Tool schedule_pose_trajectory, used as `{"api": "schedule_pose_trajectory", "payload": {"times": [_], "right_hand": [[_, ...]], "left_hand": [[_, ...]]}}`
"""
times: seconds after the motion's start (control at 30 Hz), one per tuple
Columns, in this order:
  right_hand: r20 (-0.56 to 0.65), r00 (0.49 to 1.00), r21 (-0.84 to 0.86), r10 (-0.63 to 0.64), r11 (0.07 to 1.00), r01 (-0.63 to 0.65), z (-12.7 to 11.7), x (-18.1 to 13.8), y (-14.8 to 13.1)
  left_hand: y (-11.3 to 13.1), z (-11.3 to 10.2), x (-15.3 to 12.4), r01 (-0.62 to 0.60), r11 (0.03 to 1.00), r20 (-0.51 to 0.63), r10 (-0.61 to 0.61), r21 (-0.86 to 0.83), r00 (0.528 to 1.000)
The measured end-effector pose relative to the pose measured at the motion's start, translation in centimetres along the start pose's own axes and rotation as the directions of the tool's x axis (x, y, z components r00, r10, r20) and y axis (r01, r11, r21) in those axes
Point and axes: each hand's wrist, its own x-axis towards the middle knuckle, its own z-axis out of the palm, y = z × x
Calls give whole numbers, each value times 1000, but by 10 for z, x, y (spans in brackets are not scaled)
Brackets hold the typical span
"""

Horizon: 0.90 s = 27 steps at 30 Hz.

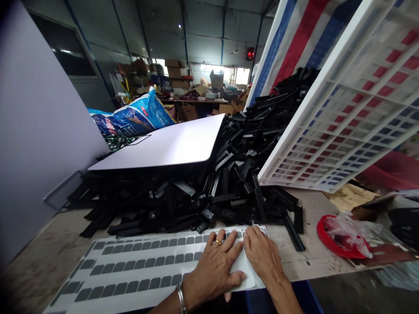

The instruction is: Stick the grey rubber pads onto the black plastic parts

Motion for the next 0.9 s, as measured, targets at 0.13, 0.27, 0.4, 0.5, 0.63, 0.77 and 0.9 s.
{"api": "schedule_pose_trajectory", "payload": {"times": [0.13,0.27,0.4,0.5,0.63,0.77,0.9], "right_hand": [[-15,998,24,53,998,-53,1,0,6],[-13,1000,15,26,1000,-26,3,-2,3],[-29,999,-17,17,1000,-17,4,-2,-3],[-21,1000,-23,5,1000,-6,5,0,-2],[-6,1000,-13,-18,1000,18,3,1,0],[1,999,9,-54,999,54,0,3,1],[9,995,28,-97,995,97,-4,8,4]], "left_hand": [[0,-1,-2,-1,1000,-8,1,-23,1000],[-1,1,-1,7,1000,-3,-7,-28,1000],[0,-1,-1,12,998,4,-12,-57,1000],[2,-4,-2,12,996,-6,-13,-93,1000],[3,-6,0,18,995,-8,-19,-95,1000],[4,-6,4,28,996,-11,-29,-89,1000],[4,-4,5,22,997,-18,-24,-79,1000]]}}
